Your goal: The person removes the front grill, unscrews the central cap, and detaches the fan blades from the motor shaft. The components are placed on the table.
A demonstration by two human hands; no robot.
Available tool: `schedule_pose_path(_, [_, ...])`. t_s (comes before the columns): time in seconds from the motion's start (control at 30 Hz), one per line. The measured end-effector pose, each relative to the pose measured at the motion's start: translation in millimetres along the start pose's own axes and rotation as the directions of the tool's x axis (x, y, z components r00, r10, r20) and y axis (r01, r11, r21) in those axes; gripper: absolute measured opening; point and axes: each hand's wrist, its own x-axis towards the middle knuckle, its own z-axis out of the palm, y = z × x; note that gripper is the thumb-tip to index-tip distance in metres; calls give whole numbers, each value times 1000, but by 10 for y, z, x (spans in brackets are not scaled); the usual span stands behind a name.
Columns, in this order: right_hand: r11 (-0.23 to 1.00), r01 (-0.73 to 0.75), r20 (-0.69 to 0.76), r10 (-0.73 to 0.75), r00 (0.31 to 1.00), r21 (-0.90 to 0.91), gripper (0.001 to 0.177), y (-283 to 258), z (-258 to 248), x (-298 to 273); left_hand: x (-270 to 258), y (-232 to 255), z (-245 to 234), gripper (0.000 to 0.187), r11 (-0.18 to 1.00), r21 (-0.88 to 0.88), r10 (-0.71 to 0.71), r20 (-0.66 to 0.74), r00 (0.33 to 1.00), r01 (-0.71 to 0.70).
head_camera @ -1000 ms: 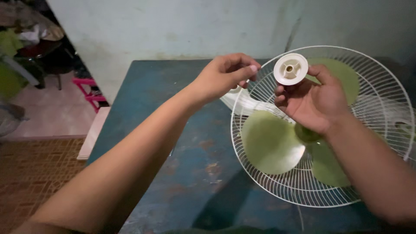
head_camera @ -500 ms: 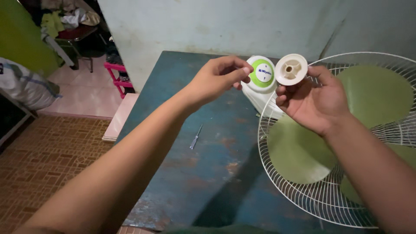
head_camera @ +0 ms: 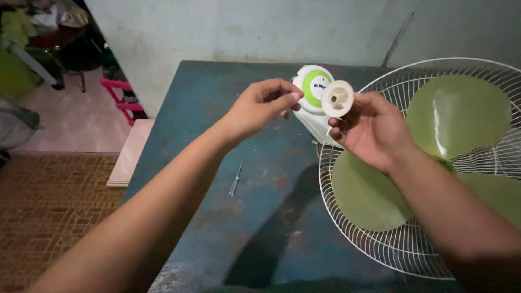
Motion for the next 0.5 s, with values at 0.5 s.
schedule_pose_path(0.5, [929, -194, -104, 170, 980, -315, 30, 987, -320, 750, -248, -1153, -434, 25, 976, 38, -209, -75, 975, 212])
